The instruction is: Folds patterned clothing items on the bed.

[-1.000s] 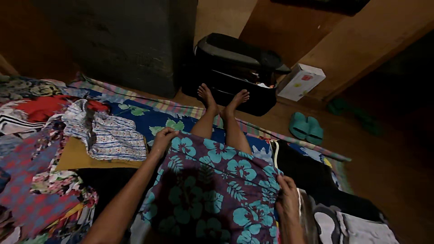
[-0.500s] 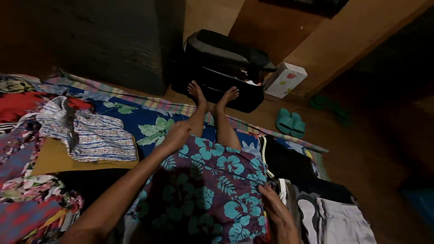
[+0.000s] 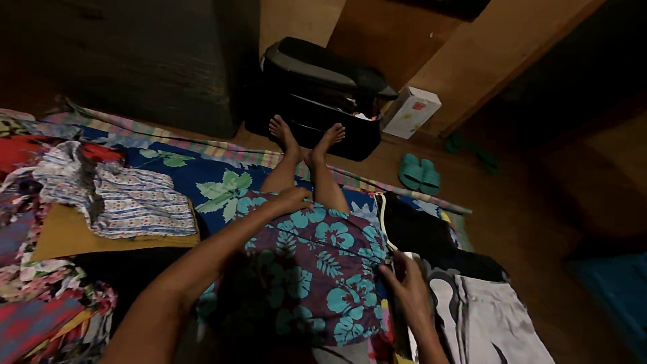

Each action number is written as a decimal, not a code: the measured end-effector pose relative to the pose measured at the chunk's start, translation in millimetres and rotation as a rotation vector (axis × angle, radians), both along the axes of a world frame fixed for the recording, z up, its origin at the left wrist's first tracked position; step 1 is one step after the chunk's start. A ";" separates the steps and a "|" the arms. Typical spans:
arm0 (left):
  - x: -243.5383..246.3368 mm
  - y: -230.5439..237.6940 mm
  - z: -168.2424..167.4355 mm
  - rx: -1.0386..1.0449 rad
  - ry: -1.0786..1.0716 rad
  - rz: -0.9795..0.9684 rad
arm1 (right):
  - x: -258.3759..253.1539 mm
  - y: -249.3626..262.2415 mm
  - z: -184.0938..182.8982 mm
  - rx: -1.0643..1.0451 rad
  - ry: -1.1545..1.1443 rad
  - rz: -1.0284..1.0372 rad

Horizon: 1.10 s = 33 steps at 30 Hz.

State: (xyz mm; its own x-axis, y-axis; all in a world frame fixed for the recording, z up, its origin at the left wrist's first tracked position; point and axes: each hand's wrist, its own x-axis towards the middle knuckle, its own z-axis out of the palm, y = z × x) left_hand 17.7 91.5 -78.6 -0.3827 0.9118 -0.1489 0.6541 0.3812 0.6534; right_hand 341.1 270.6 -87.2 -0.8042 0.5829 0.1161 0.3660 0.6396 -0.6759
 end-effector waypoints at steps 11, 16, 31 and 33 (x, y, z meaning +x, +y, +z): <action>71.4 -140.5 6.2 0.054 0.052 0.759 | -242.5 -26.3 19.0 -0.026 -0.617 0.751; 127.6 -219.4 -24.2 0.025 -0.410 0.915 | -254.0 -5.5 5.3 -0.228 -0.547 0.823; 167.0 -195.9 -11.6 1.151 -0.727 0.964 | -210.5 20.5 81.6 -0.721 -0.247 0.580; 170.4 -174.3 -5.5 0.929 -0.551 0.905 | -205.7 24.4 94.3 -0.741 -0.182 0.486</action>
State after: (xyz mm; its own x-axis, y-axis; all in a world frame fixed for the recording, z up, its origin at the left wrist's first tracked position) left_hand 188.0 -82.8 -84.0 -0.9718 0.2320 0.0417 -0.0006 -0.1791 0.9838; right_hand 135.4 294.9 7.1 -0.9504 0.0492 -0.3070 0.3108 0.1759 -0.9341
